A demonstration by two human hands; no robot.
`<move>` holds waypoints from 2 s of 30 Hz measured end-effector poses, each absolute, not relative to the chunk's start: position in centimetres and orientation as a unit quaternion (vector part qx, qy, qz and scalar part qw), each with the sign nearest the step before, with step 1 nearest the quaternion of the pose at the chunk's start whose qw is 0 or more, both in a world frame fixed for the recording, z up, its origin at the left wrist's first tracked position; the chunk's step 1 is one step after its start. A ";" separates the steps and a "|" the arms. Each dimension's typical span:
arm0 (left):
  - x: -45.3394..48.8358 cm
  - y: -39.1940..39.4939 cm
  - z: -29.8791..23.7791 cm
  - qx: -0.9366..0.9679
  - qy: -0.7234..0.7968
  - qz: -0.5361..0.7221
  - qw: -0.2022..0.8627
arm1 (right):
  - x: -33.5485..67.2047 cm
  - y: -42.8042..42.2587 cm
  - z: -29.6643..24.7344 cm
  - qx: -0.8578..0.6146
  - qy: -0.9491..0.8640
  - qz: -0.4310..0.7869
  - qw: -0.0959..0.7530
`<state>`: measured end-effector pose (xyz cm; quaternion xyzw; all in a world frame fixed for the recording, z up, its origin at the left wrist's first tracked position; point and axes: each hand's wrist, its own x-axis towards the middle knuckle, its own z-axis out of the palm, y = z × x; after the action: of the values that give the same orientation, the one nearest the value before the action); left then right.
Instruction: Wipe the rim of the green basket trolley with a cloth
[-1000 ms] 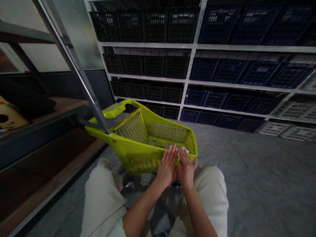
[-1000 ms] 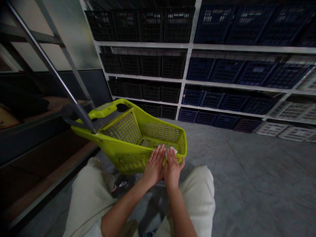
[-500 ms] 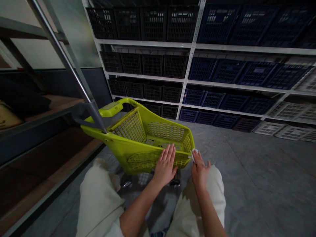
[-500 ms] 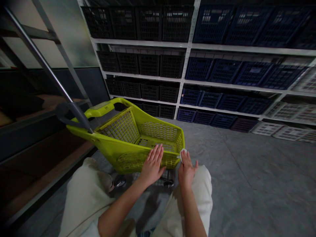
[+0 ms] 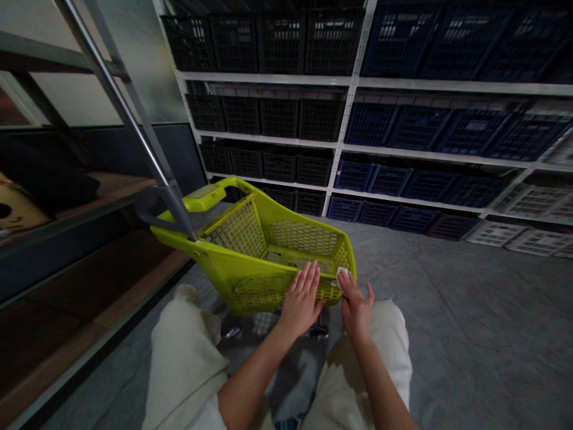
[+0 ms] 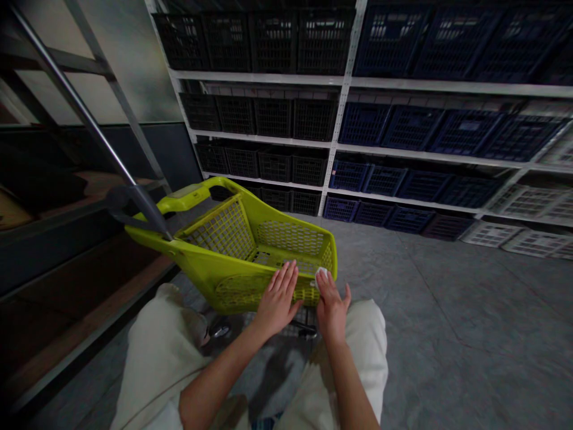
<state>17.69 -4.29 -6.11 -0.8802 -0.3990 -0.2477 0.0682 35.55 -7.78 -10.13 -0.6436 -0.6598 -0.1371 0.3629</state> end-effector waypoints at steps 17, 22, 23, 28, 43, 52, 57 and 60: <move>17.7 -4.4 -6.0 -0.884 -0.395 -0.243 0.057 | 33.0 -7.5 -9.0 -0.620 -0.691 -0.134 0.346; 17.9 -4.8 -5.8 -0.881 -0.404 -0.238 0.062 | 36.6 -8.0 -10.6 -0.689 -0.593 -0.162 0.385; 17.9 -4.7 -5.9 -0.880 -0.404 -0.241 0.063 | 36.4 -8.0 -10.5 -0.702 -0.576 -0.164 0.385; 17.9 -4.4 -6.4 -0.881 -0.394 -0.254 0.060 | 31.4 -6.9 -8.6 -0.672 -0.634 -0.137 0.357; 17.7 -4.9 -6.3 -0.881 -0.405 -0.237 0.061 | 33.7 -7.6 -10.6 -0.707 -0.573 -0.156 0.385; 17.6 -4.9 -6.5 -0.881 -0.398 -0.247 0.062 | 31.9 -7.6 -9.5 -0.642 -0.659 -0.130 0.370; 17.5 -5.5 -5.9 -0.880 -0.410 -0.232 0.060 | 36.4 -8.7 -11.5 -0.695 -0.582 -0.147 0.396; 17.6 -5.4 -6.1 -0.878 -0.411 -0.237 0.059 | 34.8 -8.2 -11.0 -0.721 -0.550 -0.144 0.396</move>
<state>17.58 -5.40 -6.13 -0.8783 -0.4110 -0.2368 0.0589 34.81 -8.16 -11.03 -0.7208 -0.5504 -0.1435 0.3962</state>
